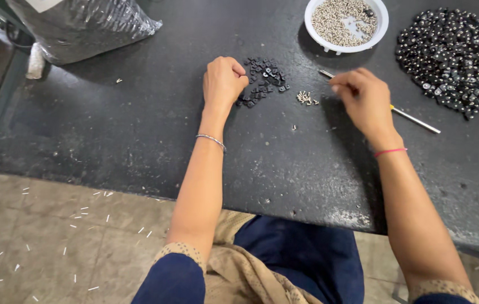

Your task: The person sits at a workbench assembling small black plastic snap components, using a metal rod tool to press parts together by hand. They pick individual black pieces and small silver inserts, fit them together one at a time, and place finished assemblies in a pile on the bench.

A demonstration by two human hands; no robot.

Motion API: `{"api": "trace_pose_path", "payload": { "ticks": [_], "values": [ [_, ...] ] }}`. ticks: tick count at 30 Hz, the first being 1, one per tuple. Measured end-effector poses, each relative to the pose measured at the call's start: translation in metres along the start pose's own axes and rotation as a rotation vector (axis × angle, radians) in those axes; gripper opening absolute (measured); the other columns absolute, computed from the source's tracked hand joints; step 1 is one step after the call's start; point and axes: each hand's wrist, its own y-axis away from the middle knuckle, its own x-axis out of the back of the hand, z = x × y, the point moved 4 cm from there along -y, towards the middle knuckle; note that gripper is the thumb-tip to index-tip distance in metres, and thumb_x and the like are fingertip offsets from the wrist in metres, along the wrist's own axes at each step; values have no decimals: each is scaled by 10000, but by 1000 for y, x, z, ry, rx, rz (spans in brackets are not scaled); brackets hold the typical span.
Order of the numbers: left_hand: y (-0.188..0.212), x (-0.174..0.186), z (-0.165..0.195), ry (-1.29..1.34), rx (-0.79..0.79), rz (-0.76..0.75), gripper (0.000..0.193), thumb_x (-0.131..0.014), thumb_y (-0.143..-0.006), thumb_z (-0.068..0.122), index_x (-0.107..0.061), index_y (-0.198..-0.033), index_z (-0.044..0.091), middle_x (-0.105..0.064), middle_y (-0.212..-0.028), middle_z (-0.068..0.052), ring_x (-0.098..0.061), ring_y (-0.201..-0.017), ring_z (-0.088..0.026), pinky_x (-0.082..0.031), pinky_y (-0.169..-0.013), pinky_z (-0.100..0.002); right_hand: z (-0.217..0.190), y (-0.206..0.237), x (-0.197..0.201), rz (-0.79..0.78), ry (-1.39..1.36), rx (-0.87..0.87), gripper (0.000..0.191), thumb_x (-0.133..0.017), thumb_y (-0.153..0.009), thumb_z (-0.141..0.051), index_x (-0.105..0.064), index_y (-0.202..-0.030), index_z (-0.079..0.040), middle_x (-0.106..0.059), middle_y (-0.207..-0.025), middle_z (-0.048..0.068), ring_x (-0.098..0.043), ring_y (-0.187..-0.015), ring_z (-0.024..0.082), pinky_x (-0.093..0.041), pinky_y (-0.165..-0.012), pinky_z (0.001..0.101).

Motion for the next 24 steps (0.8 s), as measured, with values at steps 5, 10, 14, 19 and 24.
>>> {"api": "trace_pose_path", "payload": {
  "ticks": [5,10,14,19,24],
  "values": [
    [0,4,0,-2,11,70,65,-790,-754,84,-762,-812,84,-770,-794,-89,-755,-771,-276,-594,-722,-393,-7,0,-5,-196,71,-2,190,-805,-866,-121,-789,-1055,-110,-672,-899,97,-662,-781,253,-520,-727,377],
    [-5,-8,6,491,56,-29,164,-749,-847,56,-731,-1009,39,-779,-857,-79,-777,-754,-162,-633,-693,-301,-19,2,-7,-188,53,99,200,-812,-836,-135,-785,-1032,-107,-696,-953,80,-667,-878,288,-522,-772,395],
    [2,-45,26,937,17,-260,241,-684,-911,-34,-701,-1151,-34,-762,-973,-114,-760,-829,-144,-648,-754,-261,-18,3,-14,-167,95,80,125,-789,-853,-106,-772,-977,-98,-684,-935,74,-674,-899,300,-517,-775,409],
    [32,-88,50,1018,41,-457,234,-692,-924,-8,-713,-1155,-42,-757,-979,-104,-747,-836,-137,-629,-748,-251,-18,4,-21,-74,183,183,71,-777,-867,-81,-735,-922,-70,-667,-932,97,-664,-930,341,-512,-789,420],
    [44,-92,63,919,23,-445,193,-745,-904,31,-728,-1081,-45,-768,-906,-92,-747,-774,-127,-629,-693,-248,-6,0,-15,45,-57,7,90,-748,-935,-30,-703,-1012,-28,-680,-979,112,-678,-854,250,-534,-775,348]
  ]
}}
